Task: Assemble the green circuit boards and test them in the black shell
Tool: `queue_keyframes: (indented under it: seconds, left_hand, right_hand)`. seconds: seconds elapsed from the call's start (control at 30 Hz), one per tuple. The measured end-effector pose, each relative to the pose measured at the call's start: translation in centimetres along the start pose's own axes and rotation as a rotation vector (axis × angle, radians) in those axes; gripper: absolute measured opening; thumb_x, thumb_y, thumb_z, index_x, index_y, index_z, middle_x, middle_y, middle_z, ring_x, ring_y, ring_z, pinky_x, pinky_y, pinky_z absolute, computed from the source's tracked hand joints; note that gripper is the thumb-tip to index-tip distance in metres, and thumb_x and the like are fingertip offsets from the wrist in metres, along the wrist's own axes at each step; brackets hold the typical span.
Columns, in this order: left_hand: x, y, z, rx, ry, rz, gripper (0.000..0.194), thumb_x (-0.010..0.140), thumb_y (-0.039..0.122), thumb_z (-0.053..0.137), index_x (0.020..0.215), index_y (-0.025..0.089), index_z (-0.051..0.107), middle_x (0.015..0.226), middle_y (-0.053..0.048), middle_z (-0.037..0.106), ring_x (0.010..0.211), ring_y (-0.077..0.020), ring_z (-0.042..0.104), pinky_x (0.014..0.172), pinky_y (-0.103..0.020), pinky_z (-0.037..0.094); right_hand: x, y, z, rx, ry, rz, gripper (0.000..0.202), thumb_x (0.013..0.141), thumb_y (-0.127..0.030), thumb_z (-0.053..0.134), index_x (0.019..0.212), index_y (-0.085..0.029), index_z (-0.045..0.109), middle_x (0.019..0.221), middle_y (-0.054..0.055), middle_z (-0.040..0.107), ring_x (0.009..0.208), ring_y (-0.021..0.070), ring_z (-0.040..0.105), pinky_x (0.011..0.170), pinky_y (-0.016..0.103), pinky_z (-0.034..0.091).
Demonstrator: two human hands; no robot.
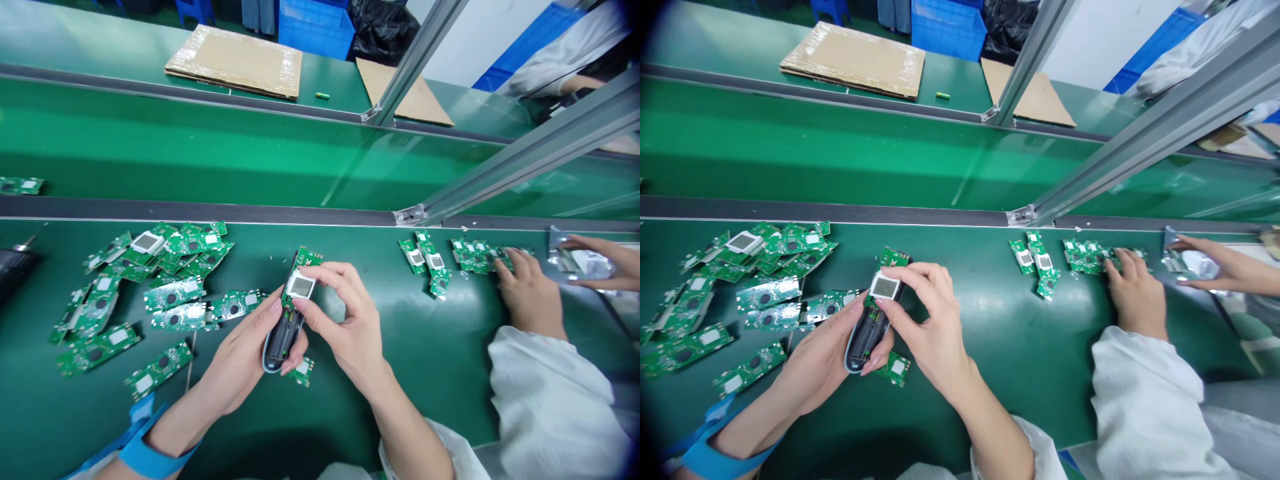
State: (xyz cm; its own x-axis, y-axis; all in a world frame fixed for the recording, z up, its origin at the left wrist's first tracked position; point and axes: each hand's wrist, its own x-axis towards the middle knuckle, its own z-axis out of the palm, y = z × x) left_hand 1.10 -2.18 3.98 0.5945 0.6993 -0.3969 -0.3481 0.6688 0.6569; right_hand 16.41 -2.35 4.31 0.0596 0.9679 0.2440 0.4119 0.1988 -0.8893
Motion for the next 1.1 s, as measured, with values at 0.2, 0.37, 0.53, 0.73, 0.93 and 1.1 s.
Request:
queue_keyframes:
  seconds: [0.2,0.37,0.53,0.73,0.93,1.1]
  left_hand:
    - [0.0,0.2,0.0,-0.032,0.03,0.001,0.036,0.1,0.049,0.038,0.106,0.018,0.055,0.061,0.0,0.056,0.053,-0.0125,0.041,0.057,-0.028,0.034]
    - [0.0,0.0,0.0,-0.05,0.027,-0.006,0.038,0.099,0.051,0.04,0.093,0.018,0.058,0.06,-0.001,0.056,0.053,-0.0125,0.042,0.057,-0.028,0.035]
    - [-0.1,0.0,0.0,-0.045,0.026,-0.005,0.037,0.098,0.051,0.041,0.087,0.019,0.055,0.059,0.0,0.055,0.052,-0.0115,0.041,0.056,-0.027,0.034]
    - [0.1,0.1,0.1,-0.041,0.016,0.003,0.036,0.098,0.05,0.043,0.084,0.019,0.054,0.058,0.001,0.053,0.052,-0.0103,0.04,0.054,-0.026,0.033]
    - [0.0,0.1,0.6,-0.103,0.1,0.03,0.03,0.092,0.048,0.058,0.089,0.018,0.057,0.063,0.002,0.054,0.047,-0.0064,0.036,0.048,-0.022,0.03]
    - [-0.2,0.0,1.1,-0.142,0.147,0.04,0.032,0.088,0.05,0.063,0.089,0.018,0.056,0.064,0.002,0.056,0.045,-0.0047,0.036,0.045,-0.018,0.029]
  right_hand:
    - [-0.1,0.0,-0.2,0.057,0.045,0.007,0.029,0.086,-0.019,0.068,0.112,-0.032,0.066,0.102,0.002,0.062,0.095,0.019,0.059,0.085,0.036,0.05]
    - [0.0,-0.1,-0.3,0.005,-0.04,0.0,0.026,0.086,-0.021,0.068,0.111,-0.032,0.066,0.102,0.002,0.063,0.098,0.021,0.06,0.091,0.042,0.047]
    - [0.0,-0.2,-0.2,-0.009,-0.025,-0.012,0.026,0.087,-0.02,0.068,0.11,-0.032,0.066,0.1,0.002,0.062,0.096,0.0202,0.06,0.089,0.04,0.047]
    - [0.0,0.0,-0.1,-0.023,-0.016,-0.008,0.026,0.087,-0.021,0.067,0.111,-0.032,0.066,0.1,0.002,0.059,0.096,0.0197,0.058,0.088,0.039,0.048]
    - [-0.1,0.1,0.2,-0.019,0.013,0.025,0.027,0.084,-0.022,0.069,0.11,-0.031,0.068,0.088,0.001,0.048,0.085,0.0158,0.053,0.077,0.03,0.051]
    - [-0.2,0.0,0.2,0.01,-0.036,0.027,0.028,0.086,-0.023,0.068,0.113,-0.029,0.067,0.091,0.002,0.051,0.085,0.0155,0.051,0.075,0.029,0.05]
